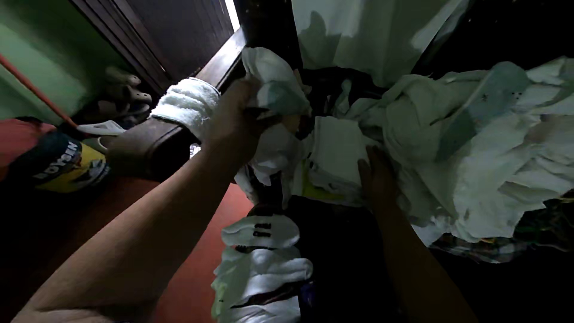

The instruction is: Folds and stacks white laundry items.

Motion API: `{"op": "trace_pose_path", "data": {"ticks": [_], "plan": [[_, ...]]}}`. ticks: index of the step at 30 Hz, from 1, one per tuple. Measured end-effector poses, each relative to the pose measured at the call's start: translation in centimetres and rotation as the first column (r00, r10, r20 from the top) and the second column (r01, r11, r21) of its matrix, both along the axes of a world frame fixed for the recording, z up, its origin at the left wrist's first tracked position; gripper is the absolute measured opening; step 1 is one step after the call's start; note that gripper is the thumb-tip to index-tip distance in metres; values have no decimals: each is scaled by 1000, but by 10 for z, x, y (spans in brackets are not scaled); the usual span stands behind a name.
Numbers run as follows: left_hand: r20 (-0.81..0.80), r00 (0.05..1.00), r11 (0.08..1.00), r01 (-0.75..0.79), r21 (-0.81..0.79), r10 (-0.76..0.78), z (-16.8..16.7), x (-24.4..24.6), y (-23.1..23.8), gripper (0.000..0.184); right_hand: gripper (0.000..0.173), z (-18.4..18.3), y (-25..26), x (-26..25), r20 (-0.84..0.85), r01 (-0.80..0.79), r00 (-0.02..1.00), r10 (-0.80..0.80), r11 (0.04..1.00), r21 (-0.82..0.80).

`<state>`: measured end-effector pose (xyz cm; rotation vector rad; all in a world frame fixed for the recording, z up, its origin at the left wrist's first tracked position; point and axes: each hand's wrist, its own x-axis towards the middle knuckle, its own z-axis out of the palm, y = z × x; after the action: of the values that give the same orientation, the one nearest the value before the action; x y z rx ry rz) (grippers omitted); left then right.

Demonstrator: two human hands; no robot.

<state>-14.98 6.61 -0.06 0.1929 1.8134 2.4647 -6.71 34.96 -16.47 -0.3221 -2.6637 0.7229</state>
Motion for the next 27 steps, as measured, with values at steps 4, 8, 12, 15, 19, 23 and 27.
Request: {"op": "trace_pose_path", "data": {"ticks": [4, 8, 12, 15, 19, 23, 27], "plan": [[39, 996, 994, 78, 78, -81, 20, 57, -19, 34, 55, 0, -14, 13, -65, 111, 992, -104, 986, 123], [20, 979, 955, 195, 224, -204, 11, 102, -48, 29, 51, -11, -40, 48, -186, 117, 979, -84, 978, 171], [22, 936, 889, 326, 320, -351, -23, 129, -75, 28, 43, -18, -84, 101, -250, -178, 956, 156, 982, -66], [-6, 915, 846, 376, 378, -404, -42, 139, -83, 36, 46, -6, -114, 121, -75, -291, 943, 324, 695, -657], [-24, 879, 781, 435, 449, -476, -54, 151, -88, 34, 56, -4, -139, 124, -65, -111, 824, 563, 48, -993], [7, 852, 720, 438, 539, -524, -67, 159, -99, 40, 42, 9, -161, 123, -86, 9, 784, 615, -149, -989], [16, 857, 728, 428, 535, -516, -85, 164, -118, 42, 56, 30, -166, 125, -103, 29, 859, 501, -250, -968]]}}
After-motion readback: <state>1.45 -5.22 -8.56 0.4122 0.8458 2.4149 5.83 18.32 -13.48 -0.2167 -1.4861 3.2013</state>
